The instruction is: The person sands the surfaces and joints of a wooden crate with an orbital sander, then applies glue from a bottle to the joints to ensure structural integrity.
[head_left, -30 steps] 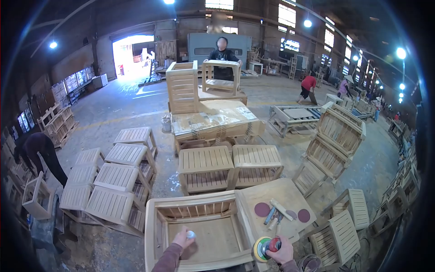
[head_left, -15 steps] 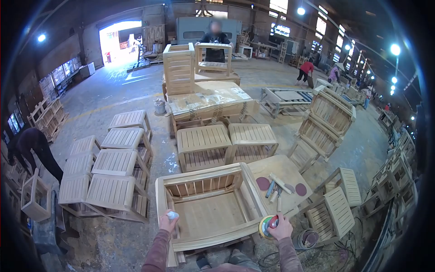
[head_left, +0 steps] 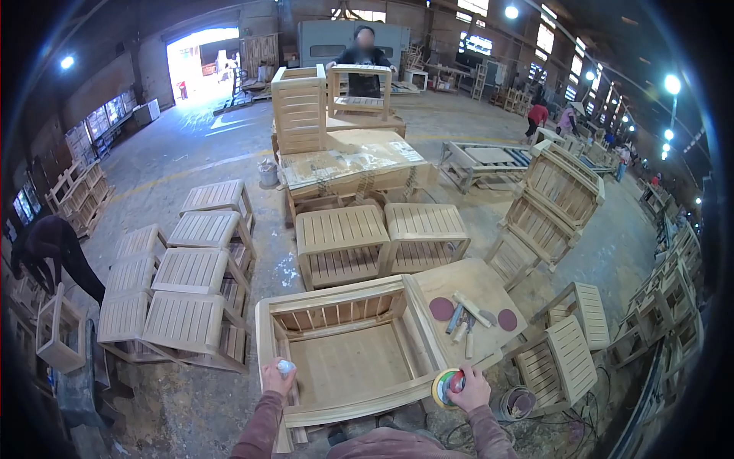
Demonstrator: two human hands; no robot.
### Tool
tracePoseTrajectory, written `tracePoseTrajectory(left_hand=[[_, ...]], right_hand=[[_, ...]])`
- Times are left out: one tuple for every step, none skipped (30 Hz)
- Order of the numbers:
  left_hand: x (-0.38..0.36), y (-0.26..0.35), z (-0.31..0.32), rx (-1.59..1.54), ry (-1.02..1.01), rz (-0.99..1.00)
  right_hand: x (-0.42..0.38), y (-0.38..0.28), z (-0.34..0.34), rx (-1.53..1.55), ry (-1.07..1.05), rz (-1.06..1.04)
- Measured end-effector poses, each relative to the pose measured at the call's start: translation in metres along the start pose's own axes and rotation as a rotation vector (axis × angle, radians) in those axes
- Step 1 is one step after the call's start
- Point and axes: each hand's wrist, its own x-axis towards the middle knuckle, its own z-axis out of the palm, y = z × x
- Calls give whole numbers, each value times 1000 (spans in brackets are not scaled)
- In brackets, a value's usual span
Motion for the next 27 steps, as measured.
tracePoseTrajectory(left_hand=[[0,-1,1,34,6,28],[3,0,1,69,17,58],[3,-1,2,70,17,57],[2,-2,3,69,10,34],[2,-2,4,68,4,11],[3,-2,4,70,2,9],[3,-2,3,52,-7,11],[3,-4,3,35,-18,12],[4,-10,4,41,-28,6],[9,-17,5,27,-14,33],[11,-25,7,10,0,58],[14,-26,5,12,-9,45],[21,-25,0,-61,18,19],[26,-24,-3,-134,43,-8],[26,-19,-4,-132,31,-28],[23,-11,-7,-146,87,-15],[24,-5,-5,-162,145,0],[27,-4,-2,-165,136,-19],[27,-6,-1,-161,106,-12],[23,-8,0,-155,70,-8],[23,-5,-1,-128,77,-7],[24,-5,0,-135,71,-28],[25,-6,1,-160,64,-75],[25,-5,2,-183,55,-124],[25,-1,1,-143,83,-69],[27,-2,2,-143,82,-83],[28,-4,2,-124,100,-68]], right_hand=[[1,0,0,7,17,-12],[2,-1,0,7,17,-12],[2,-2,-1,16,1,13],[2,-2,-2,26,-16,37],[3,0,0,27,-18,37],[4,2,4,32,-3,21],[3,4,6,36,9,8],[3,7,7,37,0,11],[4,6,5,37,-44,15],[5,5,3,35,-89,20],[4,5,1,32,-103,25],[4,5,-1,36,-116,43],[5,3,-2,39,-131,60],[6,0,-2,33,-152,63],[7,-6,-2,-21,-179,33],[9,-12,-3,-78,-208,2],[20,-15,2,-74,-198,-21],[37,-18,11,-69,-188,-45],[60,-25,18,-60,-181,-32],[86,-32,28,-53,-179,-17],[114,-37,40,-69,-89,-106],[146,-49,46,-80,-150,-63],[176,-61,56,-82,-116,-76],[207,-64,73,-103,-47,-190],[239,-63,96,-92,-70,-204],[268,-81,102,-99,-114,-157],[294,-102,108,-107,-157,-113]])
